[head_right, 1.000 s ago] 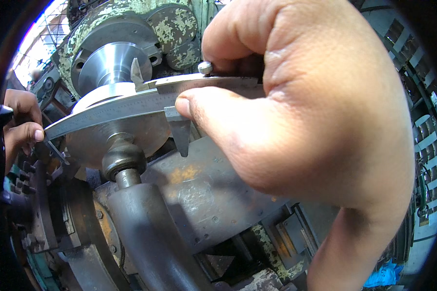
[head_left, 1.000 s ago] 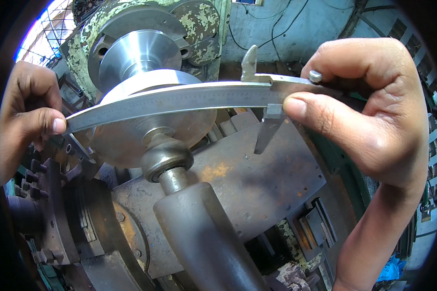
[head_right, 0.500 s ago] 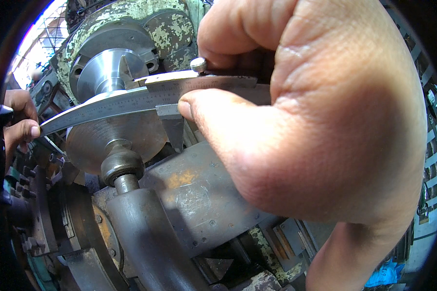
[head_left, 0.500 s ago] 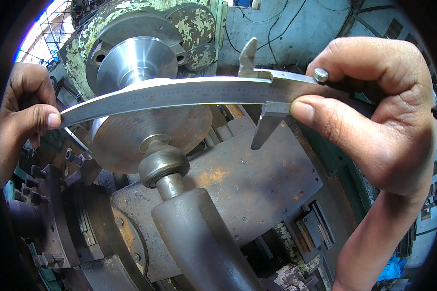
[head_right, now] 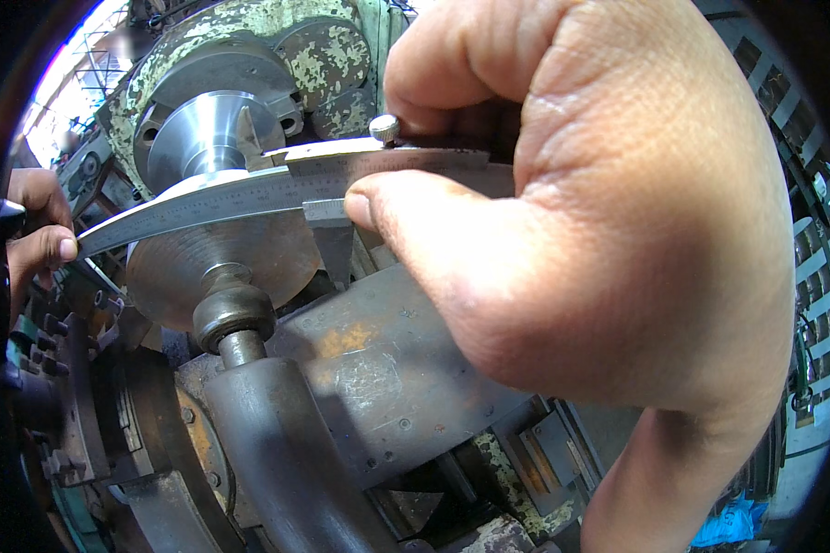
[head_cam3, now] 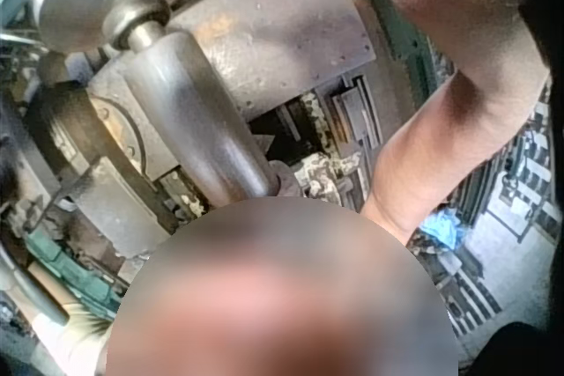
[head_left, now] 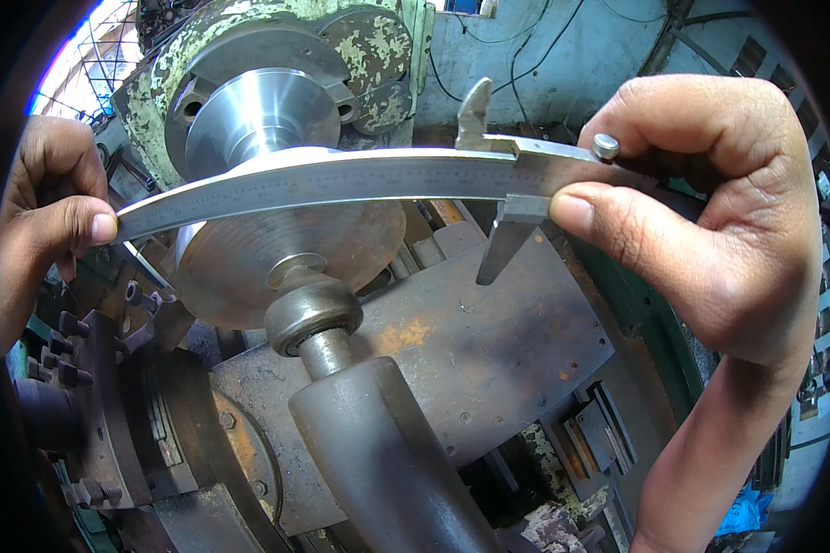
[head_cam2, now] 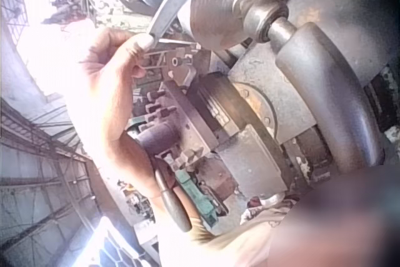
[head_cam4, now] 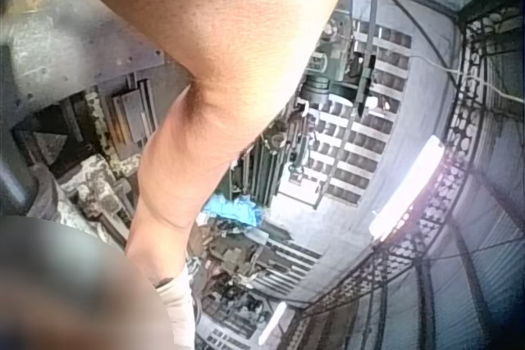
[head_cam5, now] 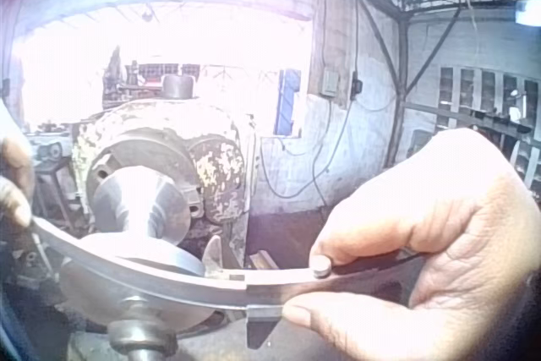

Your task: The person uses a caliper to measure the diameter of a rotating metal workpiece mounted on a lathe. They adjust the caliper, take multiple measurements, and operate the lathe controls between checks.

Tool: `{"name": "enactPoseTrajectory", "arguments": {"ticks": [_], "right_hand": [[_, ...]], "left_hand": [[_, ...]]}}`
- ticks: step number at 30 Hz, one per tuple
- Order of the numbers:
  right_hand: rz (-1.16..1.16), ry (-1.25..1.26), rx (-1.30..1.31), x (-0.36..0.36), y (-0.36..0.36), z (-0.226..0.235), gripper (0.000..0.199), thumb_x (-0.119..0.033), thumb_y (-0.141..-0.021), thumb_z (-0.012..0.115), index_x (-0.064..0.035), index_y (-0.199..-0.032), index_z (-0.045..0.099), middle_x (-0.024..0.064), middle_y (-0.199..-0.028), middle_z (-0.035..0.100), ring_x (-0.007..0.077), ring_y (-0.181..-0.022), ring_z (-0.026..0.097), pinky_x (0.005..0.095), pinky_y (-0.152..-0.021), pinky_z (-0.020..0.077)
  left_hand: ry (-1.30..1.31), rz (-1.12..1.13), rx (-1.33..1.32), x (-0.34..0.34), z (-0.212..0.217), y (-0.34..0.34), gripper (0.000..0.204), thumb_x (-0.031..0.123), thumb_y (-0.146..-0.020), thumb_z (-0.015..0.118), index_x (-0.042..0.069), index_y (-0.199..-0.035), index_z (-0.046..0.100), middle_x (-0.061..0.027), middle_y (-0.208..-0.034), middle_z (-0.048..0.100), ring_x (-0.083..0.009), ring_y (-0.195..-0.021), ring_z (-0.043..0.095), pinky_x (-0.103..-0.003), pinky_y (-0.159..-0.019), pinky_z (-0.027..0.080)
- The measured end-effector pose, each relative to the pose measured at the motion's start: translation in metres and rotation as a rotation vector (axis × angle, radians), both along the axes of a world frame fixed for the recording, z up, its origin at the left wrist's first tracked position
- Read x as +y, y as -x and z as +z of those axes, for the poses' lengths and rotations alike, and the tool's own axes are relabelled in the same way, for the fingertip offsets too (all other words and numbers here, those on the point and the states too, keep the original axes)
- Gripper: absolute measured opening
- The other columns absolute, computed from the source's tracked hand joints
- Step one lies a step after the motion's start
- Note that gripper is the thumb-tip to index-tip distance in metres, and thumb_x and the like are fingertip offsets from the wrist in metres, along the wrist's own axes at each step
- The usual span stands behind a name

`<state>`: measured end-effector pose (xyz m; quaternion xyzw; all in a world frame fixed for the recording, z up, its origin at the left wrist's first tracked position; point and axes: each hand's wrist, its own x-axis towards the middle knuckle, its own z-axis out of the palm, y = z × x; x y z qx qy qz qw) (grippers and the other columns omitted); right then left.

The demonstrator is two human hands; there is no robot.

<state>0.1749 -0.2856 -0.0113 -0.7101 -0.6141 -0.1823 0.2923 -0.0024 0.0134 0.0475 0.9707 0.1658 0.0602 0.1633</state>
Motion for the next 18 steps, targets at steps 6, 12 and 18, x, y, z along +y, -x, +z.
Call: {"name": "enactPoseTrajectory", "arguments": {"ticks": [6, 12, 18], "right_hand": [[0.002, 0.024, -0.03, 0.0, -0.0025, 0.0015, 0.037, 0.004, -0.077, 0.08, -0.0019, -0.105, 0.058, 0.0068, -0.088, 0.065, 0.009, -0.075, 0.061, 0.0228, -0.068, 0.0504], [-0.013, 0.017, 0.021, 0.0022, -0.0011, 0.001, 0.035, 0.003, -0.076, 0.081, -0.0019, -0.103, 0.06, 0.0063, -0.086, 0.065, 0.0085, -0.074, 0.06, 0.0226, -0.066, 0.0497], [-0.061, 0.011, 0.079, 0.0048, 0.0019, 0.0012, 0.031, 0.002, -0.076, 0.081, -0.0008, -0.1, 0.062, 0.0052, -0.083, 0.065, 0.0077, -0.072, 0.059, 0.022, -0.065, 0.048]], "left_hand": [[0.005, 0.034, -0.024, -0.0041, -0.0018, -0.0026, 0.009, 0.011, -0.085, 0.075, 0.003, -0.083, 0.071, -0.0008, -0.066, 0.063, -0.0077, -0.061, 0.055, -0.022, -0.057, 0.043], [-0.022, 0.043, -0.008, -0.0036, -0.0003, 0.0017, 0.009, 0.011, -0.085, 0.076, 0.003, -0.083, 0.071, -0.0004, -0.066, 0.062, -0.0075, -0.061, 0.054, -0.022, -0.056, 0.041], [0.041, 0.009, 0.0, -0.0025, 0.0012, -0.0022, 0.009, 0.013, -0.086, 0.075, 0.004, -0.085, 0.072, -0.0006, -0.068, 0.063, -0.0079, -0.063, 0.055, -0.021, -0.059, 0.041]]}}
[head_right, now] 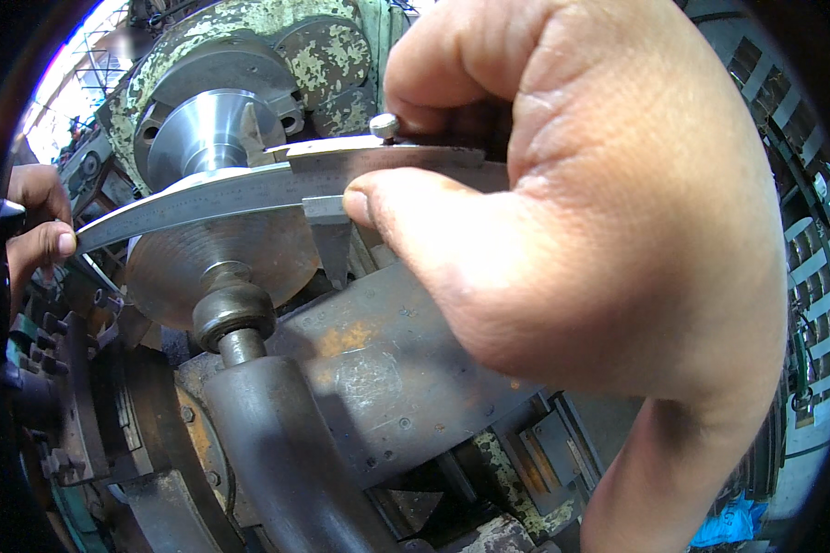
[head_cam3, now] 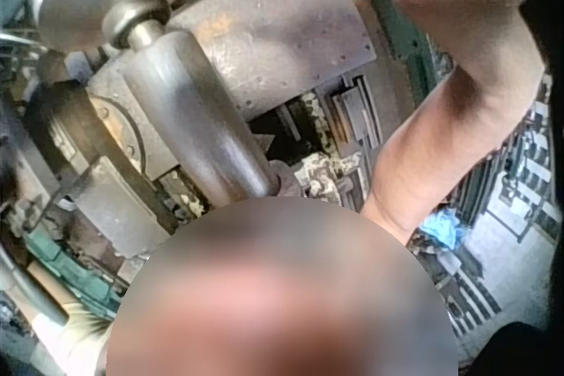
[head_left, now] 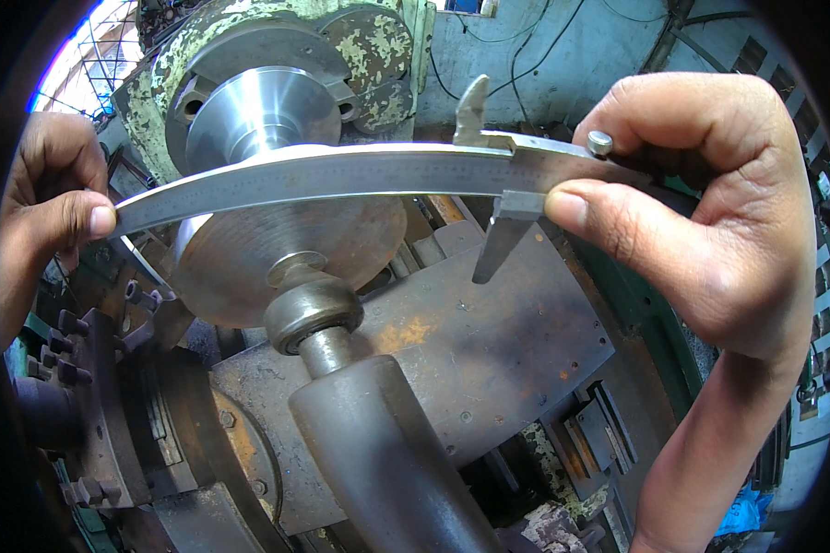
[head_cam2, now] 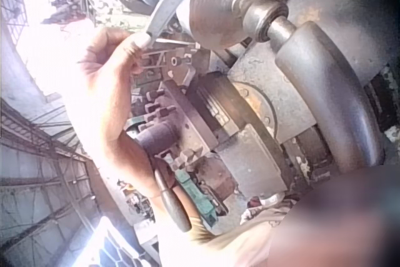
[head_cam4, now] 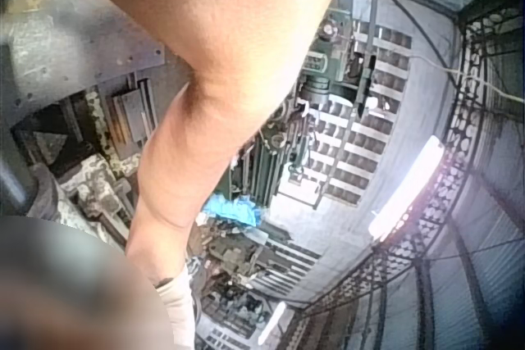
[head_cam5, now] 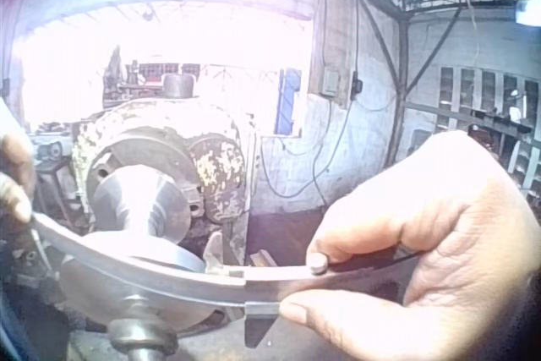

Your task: The person uses a caliper to measure the diameter of a rotating metal workpiece mounted on a lathe. They adjust the caliper, take multiple measurements, and operate the lathe controls between checks.

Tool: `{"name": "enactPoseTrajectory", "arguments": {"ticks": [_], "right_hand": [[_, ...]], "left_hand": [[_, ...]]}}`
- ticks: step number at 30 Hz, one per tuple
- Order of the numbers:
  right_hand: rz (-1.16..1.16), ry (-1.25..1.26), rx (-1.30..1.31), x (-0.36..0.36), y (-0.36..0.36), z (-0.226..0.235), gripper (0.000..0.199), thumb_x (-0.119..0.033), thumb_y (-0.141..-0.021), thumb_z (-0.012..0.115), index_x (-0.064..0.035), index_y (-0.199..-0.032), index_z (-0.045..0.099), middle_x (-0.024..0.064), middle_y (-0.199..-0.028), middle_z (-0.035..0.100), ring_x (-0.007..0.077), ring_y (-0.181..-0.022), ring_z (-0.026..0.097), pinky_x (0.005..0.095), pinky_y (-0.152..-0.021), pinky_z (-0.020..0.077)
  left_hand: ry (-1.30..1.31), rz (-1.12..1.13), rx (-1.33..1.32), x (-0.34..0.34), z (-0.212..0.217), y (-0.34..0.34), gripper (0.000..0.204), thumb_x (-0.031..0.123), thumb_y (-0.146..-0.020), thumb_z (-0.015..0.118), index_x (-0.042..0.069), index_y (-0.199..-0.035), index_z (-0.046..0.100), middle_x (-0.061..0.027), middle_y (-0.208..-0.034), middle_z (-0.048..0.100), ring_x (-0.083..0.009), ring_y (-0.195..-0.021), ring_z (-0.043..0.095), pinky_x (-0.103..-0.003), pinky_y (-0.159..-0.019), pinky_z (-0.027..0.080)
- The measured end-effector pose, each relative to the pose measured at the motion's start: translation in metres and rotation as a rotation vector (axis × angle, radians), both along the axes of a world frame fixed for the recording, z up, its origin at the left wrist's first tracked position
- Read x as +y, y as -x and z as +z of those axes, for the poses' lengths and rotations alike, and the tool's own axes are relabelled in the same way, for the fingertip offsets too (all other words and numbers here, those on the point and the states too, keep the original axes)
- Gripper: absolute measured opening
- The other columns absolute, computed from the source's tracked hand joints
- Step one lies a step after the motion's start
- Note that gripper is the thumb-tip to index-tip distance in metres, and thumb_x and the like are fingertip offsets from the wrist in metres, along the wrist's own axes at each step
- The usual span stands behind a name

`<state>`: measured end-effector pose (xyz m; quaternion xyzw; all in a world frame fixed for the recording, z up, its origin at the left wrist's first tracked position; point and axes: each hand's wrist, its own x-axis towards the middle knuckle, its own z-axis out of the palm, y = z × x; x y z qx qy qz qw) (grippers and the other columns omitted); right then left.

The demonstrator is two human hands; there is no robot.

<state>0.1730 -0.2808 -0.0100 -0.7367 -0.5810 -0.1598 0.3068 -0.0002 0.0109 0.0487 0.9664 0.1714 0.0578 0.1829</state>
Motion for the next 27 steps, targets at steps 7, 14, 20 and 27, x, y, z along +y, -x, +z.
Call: {"name": "enactPoseTrajectory", "arguments": {"ticks": [7, 14, 20, 27], "right_hand": [[-0.114, 0.134, 0.227, 0.003, 0.014, 0.027, 0.029, -0.009, -0.06, 0.085, 0.0017, -0.077, 0.064, 0.001, -0.064, 0.058, 0.0072, -0.059, 0.052, 0.0238, -0.054, 0.0381], [-0.379, 0.093, 0.034, -0.022, 0.072, 0.072, 0.021, -0.003, -0.061, 0.077, -0.0011, -0.079, 0.066, 0.0121, -0.067, 0.061, 0.027, -0.056, 0.06, 0.0328, -0.053, 0.0462], [-0.656, 0.059, -0.063, -0.082, 0.183, 0.088, 0.027, 0.007, -0.062, 0.073, 0.0026, -0.088, 0.068, 0.0097, -0.071, 0.062, 0.017, -0.058, 0.061, 0.0262, -0.053, 0.0483], [-0.699, 0.076, 0.262, -0.122, 0.281, 0.057, 0.028, 0.004, -0.063, 0.072, 0.0018, -0.09, 0.068, 0.0092, -0.071, 0.062, 0.0168, -0.054, 0.059, 0.0268, -0.049, 0.0454]], "left_hand": [[0.074, -0.015, -0.143, 0.008, 0.0, 0.009, 0.019, 0.026, -0.09, 0.058, 0.009, -0.089, 0.049, -0.0046, -0.092, 0.058, -0.0071, -0.085, 0.053, -0.021, -0.075, 0.042], [0.754, -0.229, -0.458, 0.0, 0.006, 0.009, 0.018, 0.013, -0.095, 0.064, 0.004, -0.099, 0.048, -0.0035, -0.077, 0.059, -0.0127, -0.069, 0.064, -0.026, -0.067, 0.052], [0.964, -0.383, -0.244, -0.048, 0.018, 0.035, 0.025, 0.006, -0.09, 0.069, 0.0, -0.108, 0.052, -0.004, -0.078, 0.059, -0.0111, -0.066, 0.062, -0.024, -0.063, 0.05], [0.047, -0.773, 0.307, -0.099, 0.053, 0.055, 0.029, 0.016, -0.063, 0.089, -0.002, -0.068, 0.067, -0.0085, -0.064, 0.062, -0.0201, -0.062, 0.063, -0.032, -0.06, 0.047]]}}
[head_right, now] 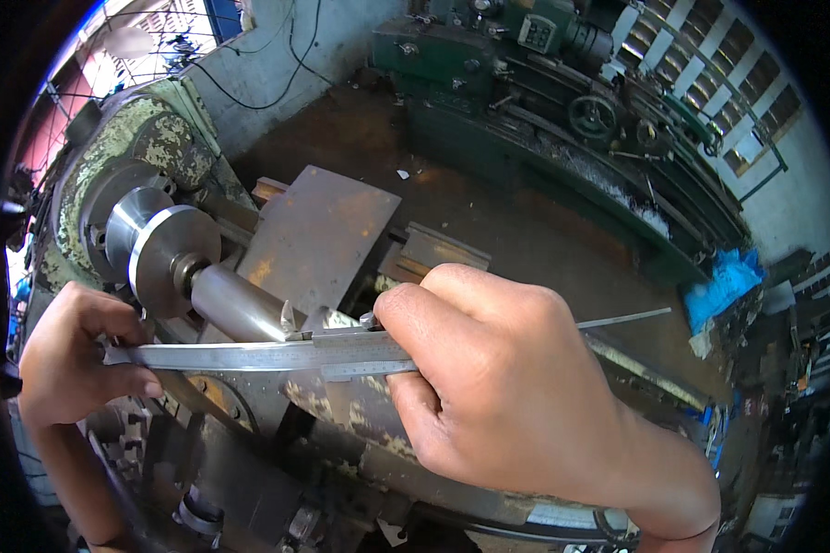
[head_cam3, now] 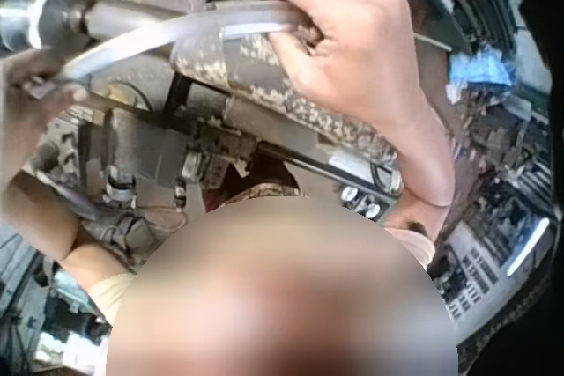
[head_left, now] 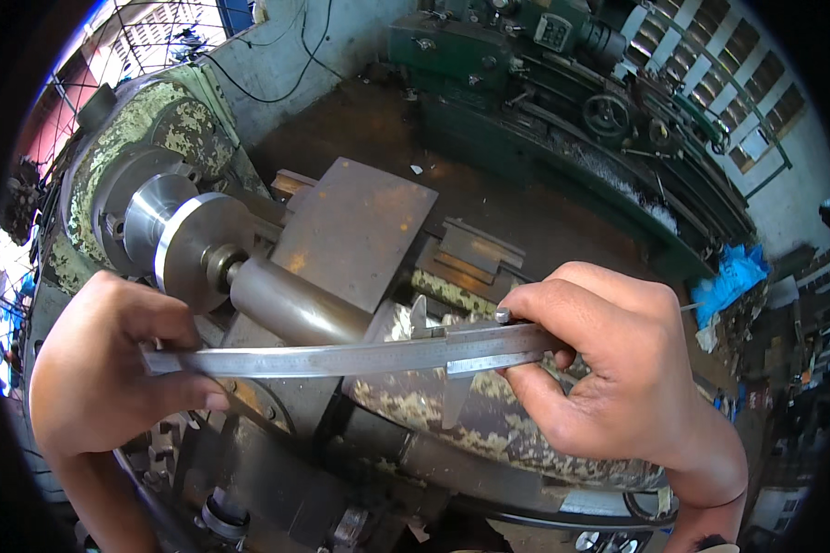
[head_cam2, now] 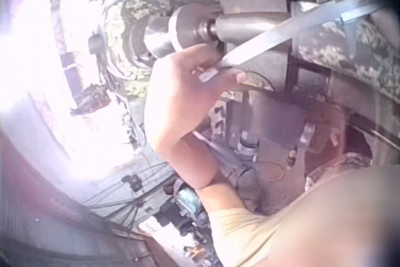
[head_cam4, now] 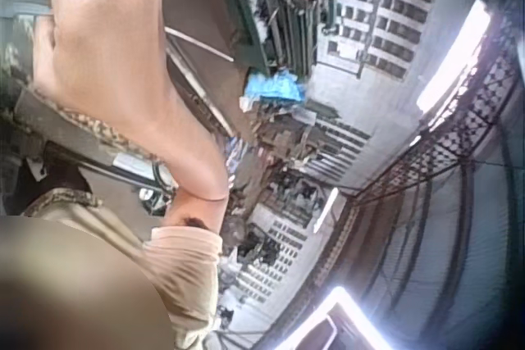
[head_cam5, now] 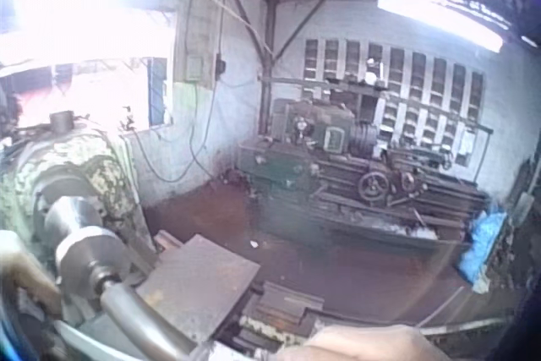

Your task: The person uses a caliper to measure the diameter of a rotating metal workpiece mounted on a lathe. They adjust the caliper, take multiple measurements, and operate the lathe controls between checks.

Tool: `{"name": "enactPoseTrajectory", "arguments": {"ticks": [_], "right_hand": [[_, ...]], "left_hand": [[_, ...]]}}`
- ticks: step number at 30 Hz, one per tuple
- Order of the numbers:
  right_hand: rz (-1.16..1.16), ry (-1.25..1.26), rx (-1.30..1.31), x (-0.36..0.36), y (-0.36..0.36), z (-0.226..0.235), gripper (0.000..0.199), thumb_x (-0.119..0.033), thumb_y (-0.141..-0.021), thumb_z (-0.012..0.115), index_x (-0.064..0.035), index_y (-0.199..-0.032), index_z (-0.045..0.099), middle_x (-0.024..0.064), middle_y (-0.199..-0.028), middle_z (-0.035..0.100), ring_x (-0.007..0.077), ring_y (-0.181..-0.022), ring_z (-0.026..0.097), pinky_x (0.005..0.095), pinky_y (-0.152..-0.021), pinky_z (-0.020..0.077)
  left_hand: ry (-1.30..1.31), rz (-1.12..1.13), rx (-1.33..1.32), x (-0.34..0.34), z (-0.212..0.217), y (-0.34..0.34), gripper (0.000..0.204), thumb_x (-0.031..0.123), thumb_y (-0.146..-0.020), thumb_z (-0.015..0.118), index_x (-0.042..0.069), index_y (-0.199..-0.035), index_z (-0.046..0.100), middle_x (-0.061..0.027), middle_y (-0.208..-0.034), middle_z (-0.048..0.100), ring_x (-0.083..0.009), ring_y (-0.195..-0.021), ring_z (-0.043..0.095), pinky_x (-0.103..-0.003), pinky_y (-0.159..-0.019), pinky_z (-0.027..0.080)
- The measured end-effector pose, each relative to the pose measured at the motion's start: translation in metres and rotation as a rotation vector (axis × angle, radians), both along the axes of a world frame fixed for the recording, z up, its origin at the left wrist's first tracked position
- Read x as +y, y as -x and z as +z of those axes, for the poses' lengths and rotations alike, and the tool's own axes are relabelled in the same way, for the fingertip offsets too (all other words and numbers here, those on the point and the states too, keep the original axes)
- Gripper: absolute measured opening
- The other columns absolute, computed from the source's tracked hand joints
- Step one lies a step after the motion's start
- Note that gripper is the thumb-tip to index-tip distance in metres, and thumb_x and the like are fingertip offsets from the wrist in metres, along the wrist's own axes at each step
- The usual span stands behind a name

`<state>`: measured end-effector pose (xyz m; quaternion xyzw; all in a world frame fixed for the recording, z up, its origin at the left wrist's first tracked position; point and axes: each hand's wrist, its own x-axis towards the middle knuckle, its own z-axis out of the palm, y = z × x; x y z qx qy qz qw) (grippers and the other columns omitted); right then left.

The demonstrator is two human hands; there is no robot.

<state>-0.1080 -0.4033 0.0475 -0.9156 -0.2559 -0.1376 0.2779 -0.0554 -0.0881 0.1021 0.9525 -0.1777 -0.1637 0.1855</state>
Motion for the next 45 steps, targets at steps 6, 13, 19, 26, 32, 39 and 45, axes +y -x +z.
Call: {"name": "enactPoseTrajectory", "arguments": {"ticks": [6, 13, 19, 26, 32, 39, 45], "right_hand": [[-0.062, -0.087, 0.034, 0.004, 0.013, -0.023, 0.025, 0.001, -0.061, 0.07, 0.0019, -0.086, 0.067, 0.0077, -0.069, 0.061, 0.0128, -0.052, 0.053, 0.0251, -0.047, 0.0393], [-0.07, -0.101, 0.027, 0.021, 0.007, -0.037, 0.023, 0.0, -0.061, 0.069, 0.0019, -0.084, 0.067, 0.0055, -0.07, 0.061, 0.0077, -0.055, 0.052, 0.0221, -0.048, 0.038], [-0.054, -0.005, -0.219, 0.026, 0.008, -0.054, 0.036, -0.001, -0.058, 0.074, 0.0011, -0.094, 0.07, 0.0138, -0.081, 0.068, 0.0245, -0.064, 0.066, 0.0299, -0.057, 0.0528], [-0.106, 0.084, -0.216, 0.031, 0.02, -0.053, 0.049, 0.004, -0.057, 0.073, 0.0029, -0.106, 0.068, 0.0181, -0.09, 0.068, 0.0269, -0.068, 0.065, 0.0342, -0.059, 0.0515], [-0.118, 0.068, -0.202, 0.026, 0.023, -0.054, 0.05, 0.004, -0.059, 0.074, 0.0024, -0.109, 0.067, 0.0167, -0.093, 0.068, 0.025, -0.066, 0.064, 0.0332, -0.058, 0.05], [-0.118, 0.042, -0.193, 0.025, 0.026, -0.054, 0.048, 0.006, -0.061, 0.076, 0.0019, -0.109, 0.066, 0.016, -0.093, 0.068, 0.0226, -0.064, 0.062, 0.0313, -0.055, 0.0479], [-0.11, 0.033, -0.227, 0.025, 0.024, -0.055, 0.047, 0.007, -0.063, 0.076, 0.0006, -0.108, 0.066, 0.0151, -0.091, 0.067, 0.021, -0.062, 0.061, 0.03, -0.053, 0.046]], "left_hand": [[-0.28, -0.488, -0.409, -0.029, -0.016, 0.005, 0.031, 0.018, -0.053, 0.089, 0.003, -0.073, 0.071, -0.01, -0.076, 0.07, -0.0301, -0.082, 0.068, -0.038, -0.071, 0.051], [-0.177, -0.337, 0.287, -0.066, -0.015, -0.006, 0.029, 0.027, -0.081, 0.08, 0.001, -0.089, 0.07, -0.0099, -0.072, 0.069, -0.0258, -0.066, 0.068, -0.037, -0.061, 0.05], [0.281, -0.381, -0.004, -0.075, -0.054, -0.011, 0.029, 0.024, -0.079, 0.081, -0.002, -0.08, 0.068, -0.0097, -0.063, 0.063, -0.0214, -0.057, 0.063, -0.034, -0.055, 0.045], [0.385, -0.142, -0.091, -0.078, -0.064, 0.012, 0.026, 0.011, -0.064, 0.088, 0.0, -0.068, 0.065, -0.0104, -0.06, 0.065, -0.019, -0.053, 0.068, -0.028, -0.05, 0.048], [0.302, -0.153, 0.033, -0.08, -0.054, 0.004, 0.031, 0.015, -0.061, 0.091, 0.002, -0.07, 0.064, -0.01, -0.061, 0.066, -0.0172, -0.052, 0.067, -0.027, -0.045, 0.047], [0.19, -0.334, -0.214, -0.071, -0.062, 0.012, 0.034, 0.02, -0.062, 0.091, 0.003, -0.072, 0.064, -0.0088, -0.06, 0.064, -0.0173, -0.049, 0.065, -0.027, -0.043, 0.046], [0.178, -0.306, -0.247, -0.071, -0.063, 0.017, 0.034, 0.022, -0.062, 0.092, 0.004, -0.072, 0.064, -0.0067, -0.06, 0.064, -0.017, -0.048, 0.064, -0.027, -0.042, 0.047]]}}
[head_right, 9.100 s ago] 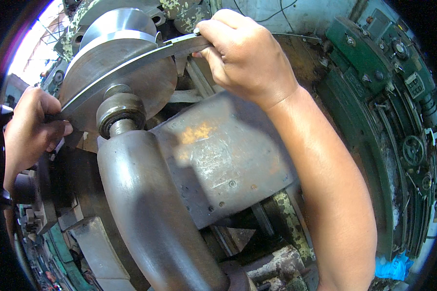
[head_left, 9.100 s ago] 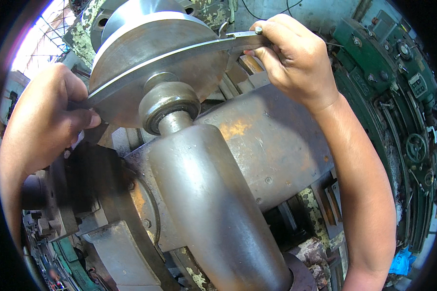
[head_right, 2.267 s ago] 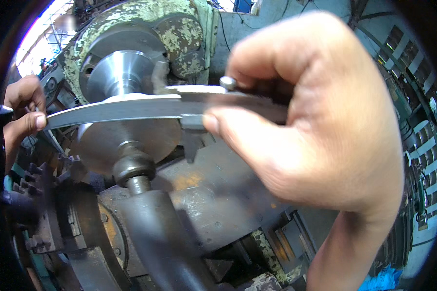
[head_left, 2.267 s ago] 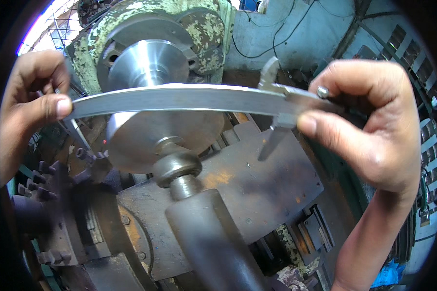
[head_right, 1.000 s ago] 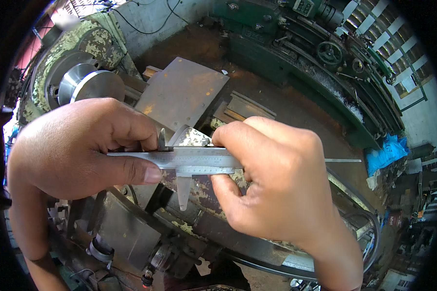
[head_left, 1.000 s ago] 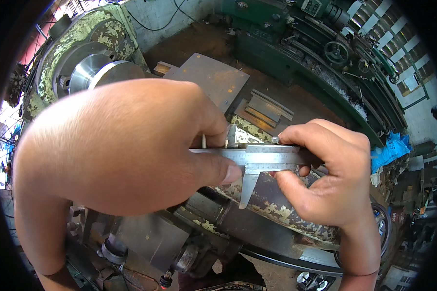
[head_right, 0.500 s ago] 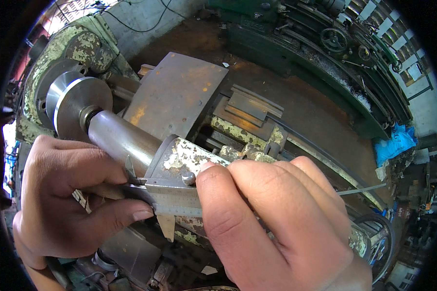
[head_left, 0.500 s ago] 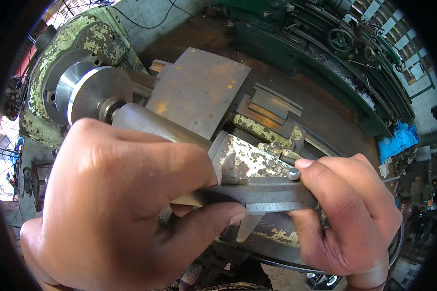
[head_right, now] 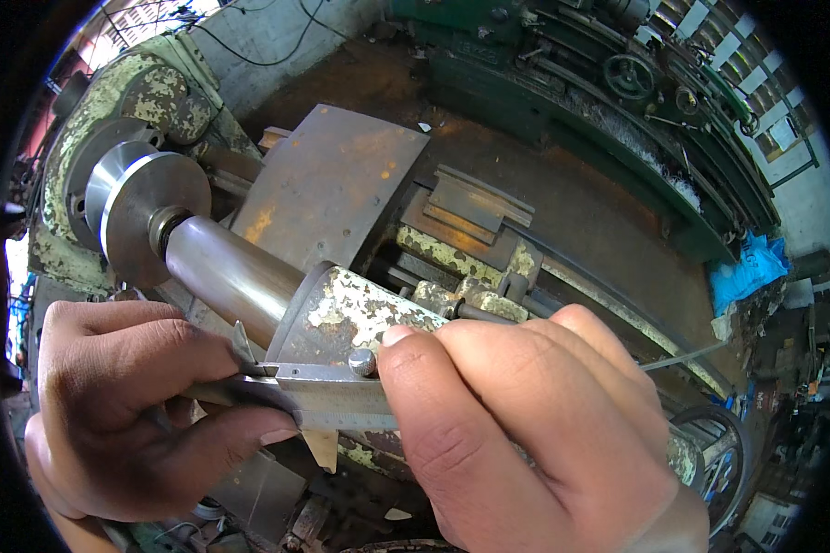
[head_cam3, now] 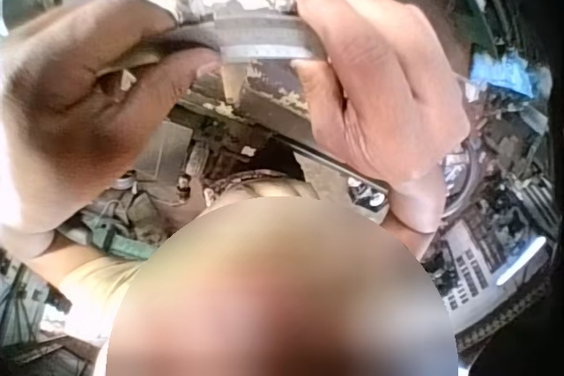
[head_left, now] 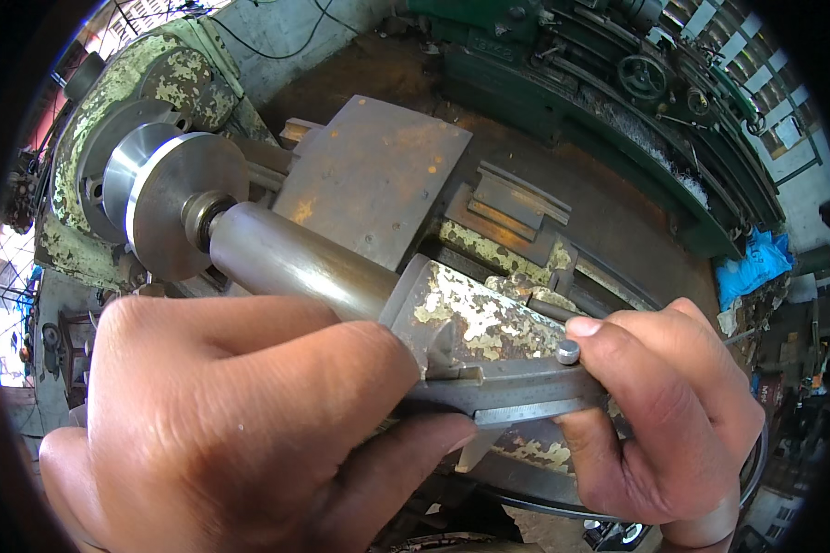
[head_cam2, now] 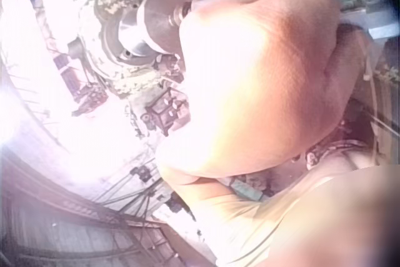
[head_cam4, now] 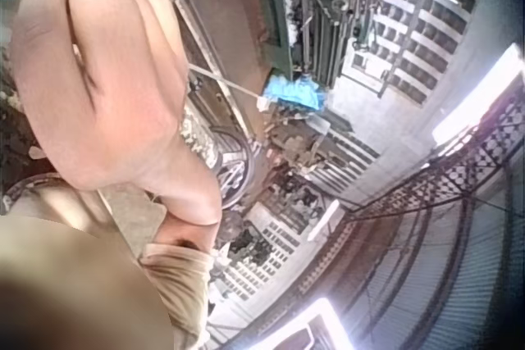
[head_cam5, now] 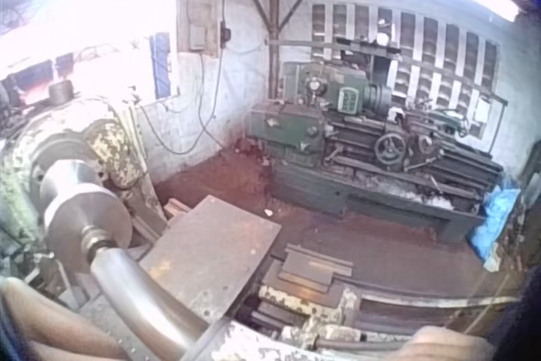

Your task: The person uses a caliper to measure the diameter of a rotating metal workpiece mounted on a lathe. They adjust the caliper, take multiple measurements, and operate the lathe controls between checks.

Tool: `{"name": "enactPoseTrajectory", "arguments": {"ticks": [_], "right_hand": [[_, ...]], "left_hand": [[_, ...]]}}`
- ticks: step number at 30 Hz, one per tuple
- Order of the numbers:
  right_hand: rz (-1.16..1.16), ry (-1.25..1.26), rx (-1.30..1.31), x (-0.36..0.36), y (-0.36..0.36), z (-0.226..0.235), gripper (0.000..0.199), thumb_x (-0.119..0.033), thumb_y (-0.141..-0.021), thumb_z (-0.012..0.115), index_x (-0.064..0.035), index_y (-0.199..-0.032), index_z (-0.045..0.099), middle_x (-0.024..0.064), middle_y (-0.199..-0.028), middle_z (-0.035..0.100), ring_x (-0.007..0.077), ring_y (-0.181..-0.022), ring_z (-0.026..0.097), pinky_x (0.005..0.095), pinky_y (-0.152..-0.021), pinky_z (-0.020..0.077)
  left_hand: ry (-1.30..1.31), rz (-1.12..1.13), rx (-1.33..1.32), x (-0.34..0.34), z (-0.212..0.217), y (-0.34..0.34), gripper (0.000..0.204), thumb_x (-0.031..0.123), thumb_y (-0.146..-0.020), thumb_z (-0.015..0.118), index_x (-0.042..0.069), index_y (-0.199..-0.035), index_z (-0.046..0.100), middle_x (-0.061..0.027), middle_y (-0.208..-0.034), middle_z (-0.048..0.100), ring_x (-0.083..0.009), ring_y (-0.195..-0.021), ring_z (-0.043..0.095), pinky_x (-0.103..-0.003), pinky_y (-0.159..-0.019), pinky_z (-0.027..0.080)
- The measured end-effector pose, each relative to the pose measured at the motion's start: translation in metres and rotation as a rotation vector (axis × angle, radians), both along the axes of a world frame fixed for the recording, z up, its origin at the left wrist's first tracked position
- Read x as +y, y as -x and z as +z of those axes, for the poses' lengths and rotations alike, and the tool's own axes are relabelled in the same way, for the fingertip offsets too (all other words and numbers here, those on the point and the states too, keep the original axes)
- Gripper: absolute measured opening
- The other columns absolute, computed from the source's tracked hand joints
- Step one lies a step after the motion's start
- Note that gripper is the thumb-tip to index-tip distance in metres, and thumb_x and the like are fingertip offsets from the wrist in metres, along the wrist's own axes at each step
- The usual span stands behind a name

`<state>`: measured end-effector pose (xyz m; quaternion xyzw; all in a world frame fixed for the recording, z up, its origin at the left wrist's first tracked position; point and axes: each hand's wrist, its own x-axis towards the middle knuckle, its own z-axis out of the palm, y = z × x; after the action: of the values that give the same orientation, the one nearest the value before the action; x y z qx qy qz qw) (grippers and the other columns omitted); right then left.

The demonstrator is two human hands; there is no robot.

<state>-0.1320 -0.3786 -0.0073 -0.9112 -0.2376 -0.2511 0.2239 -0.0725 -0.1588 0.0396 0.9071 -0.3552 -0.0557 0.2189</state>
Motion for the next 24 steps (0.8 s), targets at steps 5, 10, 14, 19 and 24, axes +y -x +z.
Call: {"name": "enactPoseTrajectory", "arguments": {"ticks": [5, 10, 14, 19, 24], "right_hand": [[-0.007, 0.009, 0.011, -0.001, 0.001, 0.002, 0.047, 0.007, -0.063, 0.077, -0.0003, -0.108, 0.066, 0.0149, -0.091, 0.067, 0.02, -0.061, 0.06, 0.0292, -0.052, 0.0452], [-0.013, 0.002, 0.011, -0.001, 0.001, 0.001, 0.047, 0.006, -0.064, 0.078, -0.0011, -0.11, 0.066, 0.0144, -0.09, 0.067, 0.0196, -0.061, 0.06, 0.0294, -0.052, 0.0454], [-0.022, 0.004, 0.014, -0.001, 0.002, 0.002, 0.048, 0.005, -0.065, 0.079, -0.0018, -0.111, 0.066, 0.014, -0.089, 0.067, 0.0192, -0.061, 0.06, 0.0296, -0.053, 0.0461], [-0.026, 0.009, 0.02, -0.001, 0.002, 0.003, 0.047, 0.003, -0.066, 0.08, -0.0019, -0.111, 0.067, 0.0135, -0.088, 0.067, 0.0192, -0.061, 0.061, 0.0297, -0.053, 0.0462], [-0.017, 0.007, 0.014, -0.001, 0.001, 0.003, 0.047, 0.003, -0.066, 0.081, -0.0015, -0.111, 0.067, 0.0139, -0.088, 0.067, 0.0193, -0.061, 0.06, 0.0296, -0.053, 0.0459]], "left_hand": [[0.052, -0.051, -0.067, -0.003, -0.003, 0.0, 0.036, 0.022, -0.06, 0.092, 0.004, -0.071, 0.063, -0.0047, -0.061, 0.063, -0.0161, -0.047, 0.063, -0.027, -0.041, 0.046], [0.083, -0.155, -0.246, -0.004, -0.009, 0.0, 0.038, 0.023, -0.057, 0.092, 0.003, -0.071, 0.063, -0.0036, -0.061, 0.061, -0.0164, -0.047, 0.062, -0.027, -0.041, 0.047], [0.1, -0.053, -0.156, -0.004, -0.011, 0.004, 0.039, 0.023, -0.057, 0.092, 0.002, -0.071, 0.063, -0.0034, -0.061, 0.061, -0.0168, -0.047, 0.063, -0.027, -0.041, 0.047], [0.109, 0.018, -0.158, -0.003, -0.013, 0.009, 0.037, 0.021, -0.056, 0.092, 0.003, -0.072, 0.063, -0.0027, -0.063, 0.062, -0.0167, -0.049, 0.063, -0.027, -0.042, 0.047], [0.077, -0.13, -0.307, 0.0, -0.012, 0.006, 0.034, 0.019, -0.056, 0.093, 0.005, -0.071, 0.065, -0.0035, -0.07, 0.063, -0.0174, -0.051, 0.061, -0.028, -0.045, 0.047]]}}
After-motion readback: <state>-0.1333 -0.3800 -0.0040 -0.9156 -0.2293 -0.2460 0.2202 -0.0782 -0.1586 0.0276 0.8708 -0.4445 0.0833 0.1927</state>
